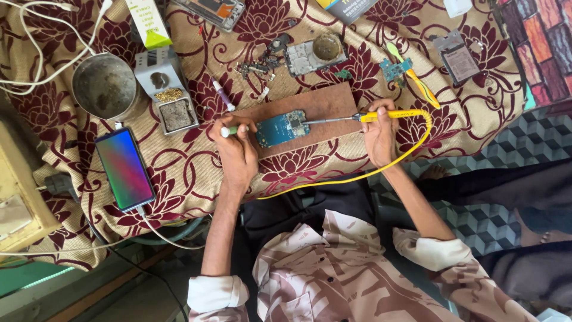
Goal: The person uses a soldering iron in their right hand and a soldering wire in their left hand to apply solder to a blue circuit board. They repeatedly touch the iron to the board and feed solder wire to the joint.
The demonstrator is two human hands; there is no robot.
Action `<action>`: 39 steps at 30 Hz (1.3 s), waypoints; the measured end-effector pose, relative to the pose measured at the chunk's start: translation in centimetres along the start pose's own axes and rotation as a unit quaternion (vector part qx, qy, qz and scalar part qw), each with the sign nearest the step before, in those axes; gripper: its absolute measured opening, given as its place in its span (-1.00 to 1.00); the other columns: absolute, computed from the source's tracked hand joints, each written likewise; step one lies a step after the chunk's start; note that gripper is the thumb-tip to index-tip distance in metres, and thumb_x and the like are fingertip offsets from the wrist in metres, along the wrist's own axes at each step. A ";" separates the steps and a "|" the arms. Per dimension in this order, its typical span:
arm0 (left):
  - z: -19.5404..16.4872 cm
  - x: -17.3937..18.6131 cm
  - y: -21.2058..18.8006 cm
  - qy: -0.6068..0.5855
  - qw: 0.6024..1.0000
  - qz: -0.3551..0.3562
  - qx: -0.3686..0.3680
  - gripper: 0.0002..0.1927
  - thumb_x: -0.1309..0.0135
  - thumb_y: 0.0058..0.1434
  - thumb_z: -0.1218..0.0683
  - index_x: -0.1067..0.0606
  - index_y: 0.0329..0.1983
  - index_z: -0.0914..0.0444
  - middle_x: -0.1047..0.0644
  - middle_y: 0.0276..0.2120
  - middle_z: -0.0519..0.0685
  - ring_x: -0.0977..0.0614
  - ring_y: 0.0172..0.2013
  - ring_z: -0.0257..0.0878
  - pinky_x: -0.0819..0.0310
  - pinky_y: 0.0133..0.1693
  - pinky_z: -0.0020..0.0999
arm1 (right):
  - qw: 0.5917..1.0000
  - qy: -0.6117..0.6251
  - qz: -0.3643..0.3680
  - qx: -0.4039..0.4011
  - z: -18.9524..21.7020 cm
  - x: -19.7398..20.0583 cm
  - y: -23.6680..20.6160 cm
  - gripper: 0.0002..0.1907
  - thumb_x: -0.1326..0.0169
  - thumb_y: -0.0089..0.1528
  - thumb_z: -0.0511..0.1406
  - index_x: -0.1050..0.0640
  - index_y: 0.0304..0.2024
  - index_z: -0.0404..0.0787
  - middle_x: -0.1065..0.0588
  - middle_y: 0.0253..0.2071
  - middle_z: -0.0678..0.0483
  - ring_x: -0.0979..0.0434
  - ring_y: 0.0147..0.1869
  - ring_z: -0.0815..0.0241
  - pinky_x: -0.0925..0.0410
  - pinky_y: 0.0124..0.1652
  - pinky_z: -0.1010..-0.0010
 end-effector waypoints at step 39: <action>0.7 -0.1 0.3 -0.028 1.000 -0.004 -0.004 -0.79 0.38 0.66 0.11 -0.02 0.23 0.27 -0.52 -0.28 0.03 -0.43 -0.50 -0.34 -0.35 -0.37 -0.45 | 1.000 0.004 0.010 0.000 -0.7 0.2 -0.1 -0.80 0.13 0.52 -0.15 -0.32 -0.07 -0.13 -0.27 -0.13 0.15 -0.22 -0.21 0.36 -0.21 -0.17 0.48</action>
Point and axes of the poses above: each hand's wrist, its own y-axis towards the middle knuckle, its own x-axis out of the back of the hand, z = x × y, the point moved 5 cm from there along y, towards the middle knuckle
